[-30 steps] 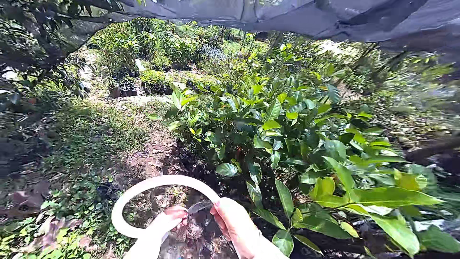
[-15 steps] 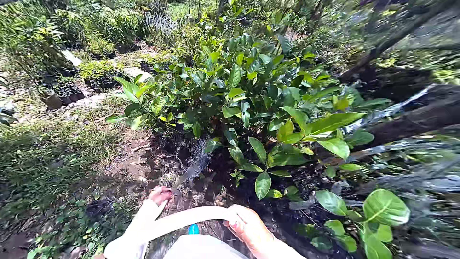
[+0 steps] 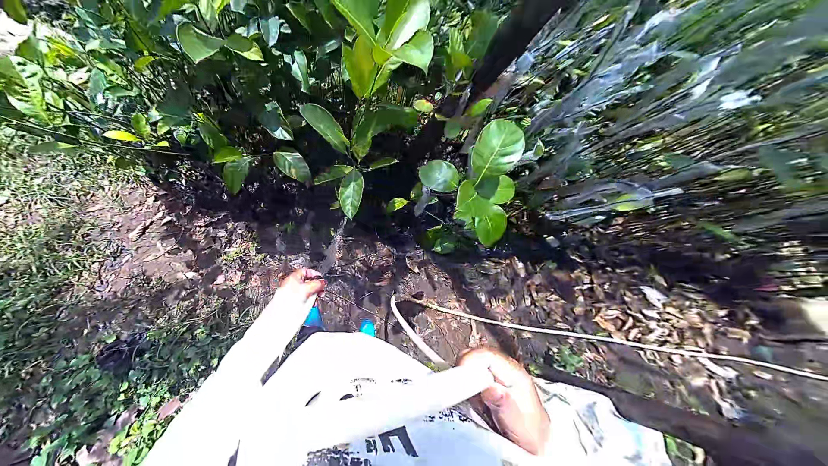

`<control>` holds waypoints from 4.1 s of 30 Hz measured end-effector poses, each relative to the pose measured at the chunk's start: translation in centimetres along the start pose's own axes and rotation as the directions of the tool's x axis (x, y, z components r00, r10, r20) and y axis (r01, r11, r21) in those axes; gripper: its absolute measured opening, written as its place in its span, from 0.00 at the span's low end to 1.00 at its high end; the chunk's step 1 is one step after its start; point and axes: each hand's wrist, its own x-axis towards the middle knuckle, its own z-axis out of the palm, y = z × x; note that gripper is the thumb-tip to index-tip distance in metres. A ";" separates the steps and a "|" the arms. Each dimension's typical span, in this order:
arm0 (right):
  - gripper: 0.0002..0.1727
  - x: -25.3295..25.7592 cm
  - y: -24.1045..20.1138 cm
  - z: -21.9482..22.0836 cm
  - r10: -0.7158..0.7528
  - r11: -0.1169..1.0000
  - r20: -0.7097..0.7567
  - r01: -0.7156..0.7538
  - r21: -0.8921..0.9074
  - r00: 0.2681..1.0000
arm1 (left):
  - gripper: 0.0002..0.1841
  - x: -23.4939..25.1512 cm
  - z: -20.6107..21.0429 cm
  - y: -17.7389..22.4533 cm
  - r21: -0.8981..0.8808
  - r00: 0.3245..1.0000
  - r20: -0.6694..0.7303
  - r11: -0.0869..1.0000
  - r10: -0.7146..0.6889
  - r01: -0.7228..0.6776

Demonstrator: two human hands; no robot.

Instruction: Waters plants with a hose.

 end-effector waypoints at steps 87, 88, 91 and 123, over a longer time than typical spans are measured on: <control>0.17 -6.1 -0.5 2.7 -0.003 1.000 -0.357 0.009 0.016 0.934 | 0.16 6.9 3.6 4.5 0.401 0.981 0.193 0.912 0.006 -0.085; 0.17 -6.1 -0.5 2.6 -0.005 1.000 -0.353 0.010 0.012 0.936 | 0.16 6.4 3.7 4.4 0.397 0.979 0.202 0.915 -0.006 -0.076; 0.18 -6.3 -0.5 2.6 -0.002 1.000 -0.346 0.006 0.012 0.938 | 0.16 4.9 4.0 4.3 0.389 0.970 0.237 0.920 -0.049 -0.049; 0.20 -6.5 0.7 0.9 -0.026 0.999 -0.209 0.016 -0.048 0.978 | 0.15 -0.6 0.5 -1.6 0.098 0.999 -0.016 0.995 -0.032 0.033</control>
